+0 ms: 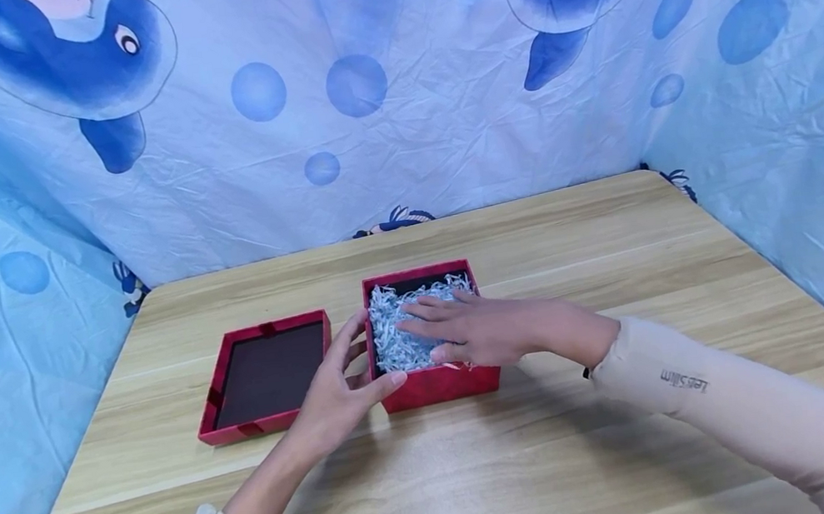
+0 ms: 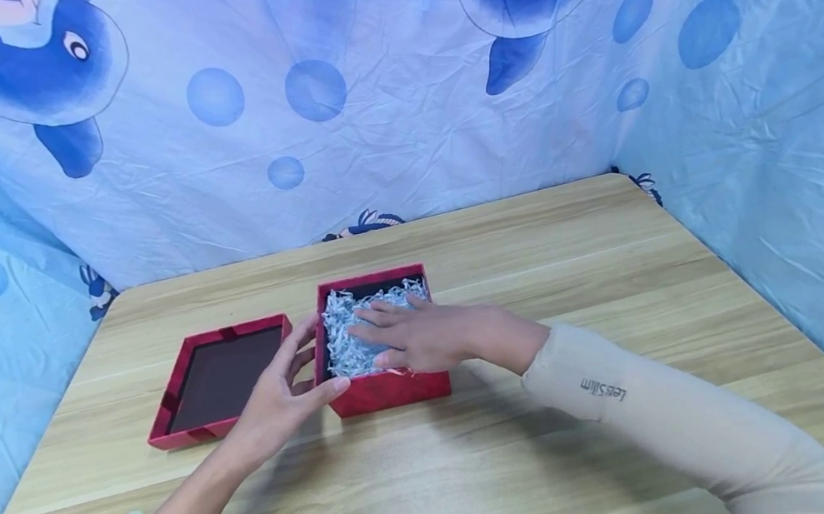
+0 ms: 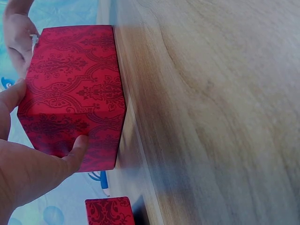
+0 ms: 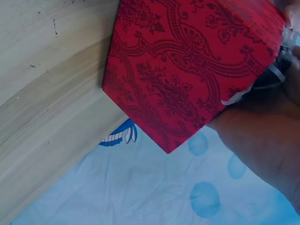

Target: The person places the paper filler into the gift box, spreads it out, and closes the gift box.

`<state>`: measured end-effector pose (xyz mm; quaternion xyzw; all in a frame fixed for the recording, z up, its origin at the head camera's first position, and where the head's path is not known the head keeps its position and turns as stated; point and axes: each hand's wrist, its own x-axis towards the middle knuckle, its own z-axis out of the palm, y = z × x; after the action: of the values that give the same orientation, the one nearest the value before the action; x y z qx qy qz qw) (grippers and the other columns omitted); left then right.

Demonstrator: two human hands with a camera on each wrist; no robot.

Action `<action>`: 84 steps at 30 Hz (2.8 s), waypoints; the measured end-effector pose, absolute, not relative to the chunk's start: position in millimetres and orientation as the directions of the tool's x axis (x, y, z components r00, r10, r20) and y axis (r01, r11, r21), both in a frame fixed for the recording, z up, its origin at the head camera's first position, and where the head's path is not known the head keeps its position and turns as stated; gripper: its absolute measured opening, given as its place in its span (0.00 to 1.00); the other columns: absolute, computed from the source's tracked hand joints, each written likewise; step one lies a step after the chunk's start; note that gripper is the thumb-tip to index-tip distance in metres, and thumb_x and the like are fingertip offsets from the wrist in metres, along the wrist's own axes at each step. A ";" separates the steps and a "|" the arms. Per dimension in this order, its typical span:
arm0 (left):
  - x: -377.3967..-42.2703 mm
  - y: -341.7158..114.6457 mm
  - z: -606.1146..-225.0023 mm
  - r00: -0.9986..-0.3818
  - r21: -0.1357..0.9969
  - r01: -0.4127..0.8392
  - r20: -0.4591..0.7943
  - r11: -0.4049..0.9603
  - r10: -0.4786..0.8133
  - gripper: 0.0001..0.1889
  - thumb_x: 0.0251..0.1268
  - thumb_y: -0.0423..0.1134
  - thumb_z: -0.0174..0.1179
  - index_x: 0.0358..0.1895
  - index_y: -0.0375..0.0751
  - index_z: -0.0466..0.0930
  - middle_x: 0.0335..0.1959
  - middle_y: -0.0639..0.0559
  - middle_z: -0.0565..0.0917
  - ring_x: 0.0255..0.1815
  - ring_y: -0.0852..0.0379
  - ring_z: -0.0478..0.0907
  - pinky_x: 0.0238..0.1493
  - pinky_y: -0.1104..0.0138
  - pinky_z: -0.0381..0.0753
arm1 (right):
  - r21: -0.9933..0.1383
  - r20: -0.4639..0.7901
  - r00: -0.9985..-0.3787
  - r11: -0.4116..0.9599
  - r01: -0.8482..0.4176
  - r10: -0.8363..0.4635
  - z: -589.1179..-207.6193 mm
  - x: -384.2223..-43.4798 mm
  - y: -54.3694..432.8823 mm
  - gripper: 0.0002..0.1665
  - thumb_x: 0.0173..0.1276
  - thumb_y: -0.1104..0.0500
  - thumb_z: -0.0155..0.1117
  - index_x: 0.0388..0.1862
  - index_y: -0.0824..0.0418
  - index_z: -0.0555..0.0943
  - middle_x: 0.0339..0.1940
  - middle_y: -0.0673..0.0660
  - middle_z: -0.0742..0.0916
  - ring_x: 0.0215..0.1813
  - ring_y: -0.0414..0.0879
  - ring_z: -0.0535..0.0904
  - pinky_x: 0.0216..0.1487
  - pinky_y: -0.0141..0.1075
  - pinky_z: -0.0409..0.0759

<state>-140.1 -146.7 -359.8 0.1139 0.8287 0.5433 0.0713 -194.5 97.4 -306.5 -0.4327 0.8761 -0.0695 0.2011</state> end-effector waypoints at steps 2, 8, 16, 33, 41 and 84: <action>-139.9 -146.3 -359.3 -0.966 0.915 0.105 0.001 0.389 0.259 0.48 0.57 0.50 0.69 0.76 0.58 0.47 0.74 0.51 0.57 0.70 0.43 0.61 0.61 0.51 0.72 | -0.266 -0.286 -0.558 0.624 -0.735 -0.779 -309.3 -196.8 94.3 0.40 0.74 0.40 0.46 0.79 0.42 0.43 0.80 0.48 0.48 0.79 0.50 0.37 0.74 0.57 0.39; -139.8 -145.3 -358.2 -0.967 0.915 0.103 0.001 0.390 0.254 0.48 0.56 0.50 0.69 0.76 0.59 0.48 0.74 0.53 0.57 0.70 0.45 0.62 0.61 0.52 0.73 | -0.177 -0.322 -0.598 0.667 -0.724 -0.734 -313.9 -203.7 81.0 0.43 0.72 0.40 0.52 0.79 0.41 0.44 0.80 0.48 0.48 0.79 0.50 0.38 0.74 0.57 0.42; -139.4 -145.6 -357.7 -0.968 0.918 0.091 -0.010 0.386 0.252 0.48 0.56 0.51 0.69 0.76 0.60 0.47 0.74 0.53 0.57 0.70 0.45 0.62 0.60 0.52 0.73 | -0.114 -0.450 -0.585 0.692 -0.712 -0.675 -318.0 -215.4 61.2 0.44 0.72 0.40 0.50 0.78 0.37 0.40 0.80 0.46 0.45 0.79 0.49 0.35 0.74 0.58 0.42; -138.5 -143.1 -357.1 -0.971 0.915 0.093 -0.005 0.394 0.240 0.48 0.56 0.51 0.69 0.76 0.61 0.48 0.74 0.54 0.57 0.69 0.46 0.63 0.61 0.50 0.72 | -0.076 -0.464 -0.578 0.680 -0.729 -0.671 -340.8 -223.6 53.0 0.37 0.75 0.41 0.46 0.78 0.40 0.47 0.80 0.46 0.48 0.79 0.48 0.35 0.74 0.57 0.40; -137.6 -143.6 -358.7 -0.970 0.913 0.073 -0.029 0.401 0.241 0.48 0.56 0.51 0.69 0.76 0.61 0.48 0.74 0.55 0.57 0.70 0.45 0.62 0.61 0.51 0.73 | -0.148 -0.465 -0.587 0.712 -0.687 -0.663 -331.4 -224.6 54.4 0.40 0.72 0.39 0.51 0.78 0.38 0.48 0.80 0.46 0.51 0.79 0.48 0.37 0.74 0.57 0.39; -138.5 -144.9 -358.9 -0.969 0.910 0.084 -0.019 0.406 0.245 0.49 0.55 0.52 0.69 0.76 0.61 0.47 0.74 0.55 0.57 0.70 0.45 0.62 0.61 0.52 0.73 | -0.228 -0.276 -0.602 0.660 -0.716 -0.749 -299.2 -202.7 87.3 0.41 0.73 0.45 0.54 0.79 0.43 0.48 0.79 0.50 0.52 0.79 0.51 0.41 0.73 0.59 0.42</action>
<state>-138.5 -144.9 -358.9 0.0986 0.8350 0.5361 0.0749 -202.7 87.3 -299.2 -0.4098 0.8938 -0.0467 0.1760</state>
